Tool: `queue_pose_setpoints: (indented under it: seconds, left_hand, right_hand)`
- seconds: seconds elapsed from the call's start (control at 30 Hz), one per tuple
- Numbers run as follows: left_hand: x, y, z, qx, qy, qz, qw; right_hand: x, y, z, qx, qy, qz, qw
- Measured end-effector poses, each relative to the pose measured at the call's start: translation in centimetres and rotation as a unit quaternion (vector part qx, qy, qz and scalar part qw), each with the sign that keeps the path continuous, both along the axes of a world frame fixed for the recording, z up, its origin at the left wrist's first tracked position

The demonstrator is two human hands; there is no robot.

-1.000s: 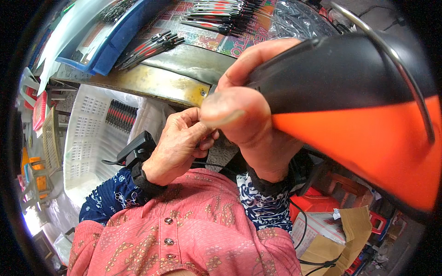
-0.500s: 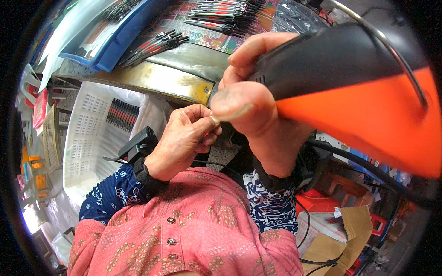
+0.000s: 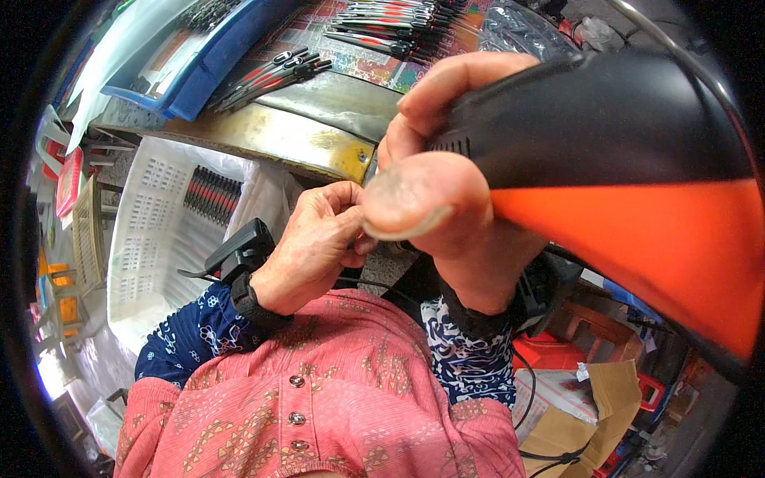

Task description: The person uses a soldering iron to apply heat to small black components with red bands, then places each finished component into a white basket. The person repeats this cycle multiple times, picking up new components from the table and depositing completed ones into the basket.

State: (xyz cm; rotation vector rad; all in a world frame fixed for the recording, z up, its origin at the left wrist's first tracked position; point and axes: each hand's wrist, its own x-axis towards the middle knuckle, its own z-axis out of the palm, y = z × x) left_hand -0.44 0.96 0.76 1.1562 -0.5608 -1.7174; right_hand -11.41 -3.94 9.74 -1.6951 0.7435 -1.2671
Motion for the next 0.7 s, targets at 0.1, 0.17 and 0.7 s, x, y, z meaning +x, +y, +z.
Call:
queue_pose_setpoints:
  seconds: [0.1, 0.17, 0.7]
  left_hand:
    - [0.1, -0.1, -0.2, 0.004, 0.000, 0.002, 1.000]
    - [-0.1, 0.1, -0.4, -0.039, 0.017, 0.031, 0.999]
    - [-0.5, 0.2, 1.4, 0.029, 0.012, 0.000, 1.000]
  right_hand:
    - [0.2, -0.1, -0.1, -0.008, -0.006, -0.010, 1.000]
    - [0.3, -0.2, -0.1, -0.001, -0.006, -0.006, 1.000]
    - [0.6, -1.6, -1.0, -0.052, -0.041, -0.002, 0.998]
